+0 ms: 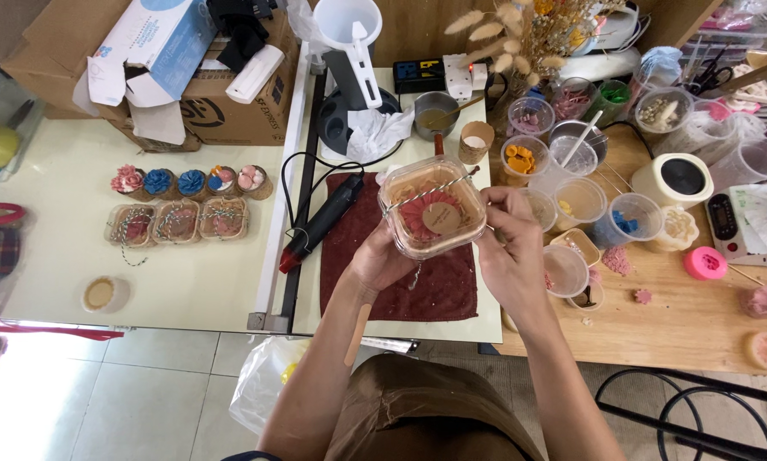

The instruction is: The person assembles a small gift box by wrapping it with a decorative beaded string and filling it with shredded paper and wax shapes.

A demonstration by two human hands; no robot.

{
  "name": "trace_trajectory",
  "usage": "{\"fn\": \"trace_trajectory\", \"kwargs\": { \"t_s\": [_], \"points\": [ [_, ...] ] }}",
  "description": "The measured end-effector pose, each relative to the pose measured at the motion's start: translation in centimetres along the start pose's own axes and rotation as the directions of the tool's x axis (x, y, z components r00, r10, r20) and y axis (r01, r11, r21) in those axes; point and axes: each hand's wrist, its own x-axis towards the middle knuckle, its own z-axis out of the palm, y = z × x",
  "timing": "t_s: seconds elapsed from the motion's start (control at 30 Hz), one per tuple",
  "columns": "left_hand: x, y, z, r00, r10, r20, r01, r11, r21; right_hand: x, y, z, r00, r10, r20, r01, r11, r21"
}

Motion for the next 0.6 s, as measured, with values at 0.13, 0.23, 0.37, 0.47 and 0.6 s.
{"fn": "trace_trajectory", "kwargs": {
  "t_s": [0.13, 0.23, 0.37, 0.47, 0.6],
  "points": [
    [0.2, -1.0, -0.8, 0.999, 0.037, -0.028, -0.036, 0.999, 0.036, -1.0, 2.4, -0.3, 0.978, 0.164, -0.125, -0.168, 0.985, -0.022],
    [0.0, -1.7, -1.1, 0.995, 0.056, -0.087, -0.056, 0.998, 0.000, -2.4, 4.3, 0.8, 0.958, 0.240, -0.155, -0.229, 0.970, 0.080],
    [-0.2, -2.1, -0.8, 0.973, 0.044, -0.227, -0.022, 0.995, 0.095, -4.2, 2.7, 4.5, 0.975, 0.211, 0.074, -0.215, 0.976, 0.044],
    [-0.4, -2.6, -0.4, 0.962, 0.039, -0.270, -0.006, 0.993, 0.121, -4.0, 2.1, 6.4, 0.998, 0.056, -0.013, -0.057, 0.983, -0.177],
    [-1.1, -1.8, 0.2, 0.975, 0.100, -0.197, -0.110, 0.993, -0.041, -3.7, 4.4, 4.9, 0.994, 0.088, 0.062, -0.090, 0.995, 0.031]
  ]
}}
